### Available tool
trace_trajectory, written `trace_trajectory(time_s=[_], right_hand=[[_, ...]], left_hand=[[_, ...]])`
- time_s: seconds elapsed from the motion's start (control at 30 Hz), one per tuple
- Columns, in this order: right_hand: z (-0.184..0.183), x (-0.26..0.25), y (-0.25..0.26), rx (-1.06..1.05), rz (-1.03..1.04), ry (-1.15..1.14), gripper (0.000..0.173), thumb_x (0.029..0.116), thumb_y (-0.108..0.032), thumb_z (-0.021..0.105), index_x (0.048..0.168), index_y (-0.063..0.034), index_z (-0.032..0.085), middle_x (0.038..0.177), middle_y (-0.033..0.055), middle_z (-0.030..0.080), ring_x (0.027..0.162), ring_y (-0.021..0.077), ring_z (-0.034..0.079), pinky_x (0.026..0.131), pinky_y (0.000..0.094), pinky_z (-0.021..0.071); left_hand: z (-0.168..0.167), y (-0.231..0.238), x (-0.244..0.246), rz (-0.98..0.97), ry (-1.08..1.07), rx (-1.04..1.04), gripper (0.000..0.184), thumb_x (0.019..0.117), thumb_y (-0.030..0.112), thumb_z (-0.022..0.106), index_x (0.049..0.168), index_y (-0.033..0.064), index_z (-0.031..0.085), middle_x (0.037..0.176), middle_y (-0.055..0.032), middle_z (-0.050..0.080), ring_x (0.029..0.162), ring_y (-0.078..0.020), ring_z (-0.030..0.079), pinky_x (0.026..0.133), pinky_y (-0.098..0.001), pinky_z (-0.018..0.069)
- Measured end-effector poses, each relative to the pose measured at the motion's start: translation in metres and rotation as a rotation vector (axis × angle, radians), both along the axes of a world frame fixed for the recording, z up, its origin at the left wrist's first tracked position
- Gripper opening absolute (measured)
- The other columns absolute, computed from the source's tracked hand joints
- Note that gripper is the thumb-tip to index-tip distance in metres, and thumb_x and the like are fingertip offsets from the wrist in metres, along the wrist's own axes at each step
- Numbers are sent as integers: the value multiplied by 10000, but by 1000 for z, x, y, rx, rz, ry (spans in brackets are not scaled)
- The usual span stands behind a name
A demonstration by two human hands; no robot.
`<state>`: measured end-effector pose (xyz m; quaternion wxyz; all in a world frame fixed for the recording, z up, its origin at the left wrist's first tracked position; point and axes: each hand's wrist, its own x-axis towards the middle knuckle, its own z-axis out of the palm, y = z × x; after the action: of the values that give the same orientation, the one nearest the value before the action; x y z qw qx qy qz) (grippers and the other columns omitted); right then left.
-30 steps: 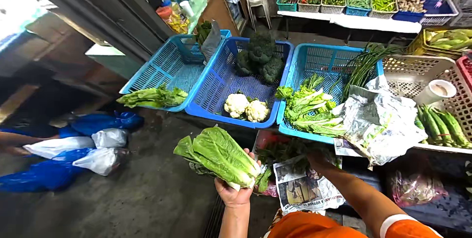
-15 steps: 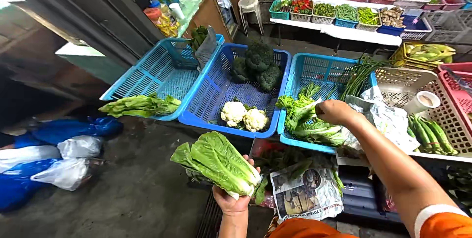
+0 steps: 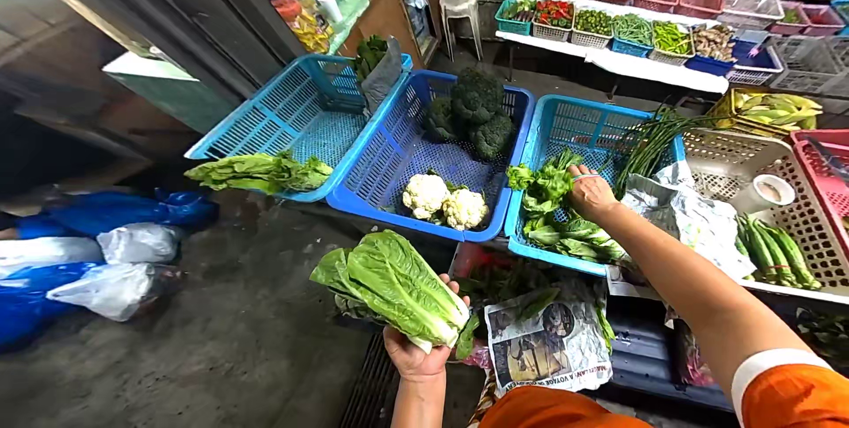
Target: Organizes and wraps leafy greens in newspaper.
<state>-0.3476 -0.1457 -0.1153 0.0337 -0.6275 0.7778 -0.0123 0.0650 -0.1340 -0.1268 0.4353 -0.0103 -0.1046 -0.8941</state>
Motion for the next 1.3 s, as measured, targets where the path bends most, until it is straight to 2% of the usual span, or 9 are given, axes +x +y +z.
trace_trajectory(time_s=[0.1,0.2,0.37,0.6,0.7,0.83,1.0,1.13,1.3], right_hand=[[-2,-25,1,-35,-41,-159,217,872,-151,757,1020,6,734,1215,237,671,1159,448,633,938,687,511],[44,-36,21,-33,-68,-385,438,880,-209,792,1265,-47,661,1141,219,703,1082,433,670,934,710,495],[115,-31,70,-82,-98,-865,392,988,-166,653,1334,-12,554,1075,188,682,955,282,682,892,512,560],[116,14,109,-521,-386,-1472,363,1120,-313,318,1327,-146,565,953,19,658,686,92,626,607,257,552],[108,54,119,-533,-298,-1622,488,1044,-554,401,1301,-166,549,918,7,659,636,89,599,550,242,520],[97,131,133,-479,-229,-1731,586,856,-249,727,1360,-95,469,893,53,657,644,120,622,586,281,551],[79,175,140,-429,-175,-1767,508,900,-176,721,1322,-2,500,1016,105,667,760,144,661,666,292,581],[73,180,140,-427,-169,-1742,445,932,-160,693,1297,29,523,1089,136,682,957,173,699,864,330,601],[73,143,124,-483,-188,-1463,514,905,-184,733,1354,-38,529,1135,122,675,963,191,684,844,396,593]], left_hand=[[1,2,-3,-16,10,4,763,726,397,804,1354,8,614,1312,-217,648,1219,-367,637,1035,-552,510],[2,5,-5,-14,11,31,756,713,372,811,1339,-6,620,1306,-234,648,1217,-377,639,1039,-556,509],[-6,14,-14,-12,-37,80,705,696,356,824,1275,-9,656,1288,-250,655,1197,-403,647,1015,-568,525],[-7,34,-37,-24,-152,139,688,631,331,882,1212,15,692,1238,-233,687,1154,-391,675,958,-555,563],[-8,40,-46,-46,-196,133,692,624,318,887,1214,15,689,1233,-234,688,1152,-384,677,960,-555,562],[3,56,-57,73,-385,200,567,579,327,898,1046,60,717,1042,-179,748,960,-311,747,774,-479,634],[5,67,-55,130,-415,182,523,563,326,913,990,81,738,980,-146,760,899,-266,759,735,-437,644],[6,74,-51,178,-446,203,500,573,293,889,985,70,713,962,-155,756,887,-276,758,716,-444,642],[-9,72,-40,75,-320,166,632,597,302,907,1133,33,706,1131,-222,723,1052,-369,718,864,-532,605]])
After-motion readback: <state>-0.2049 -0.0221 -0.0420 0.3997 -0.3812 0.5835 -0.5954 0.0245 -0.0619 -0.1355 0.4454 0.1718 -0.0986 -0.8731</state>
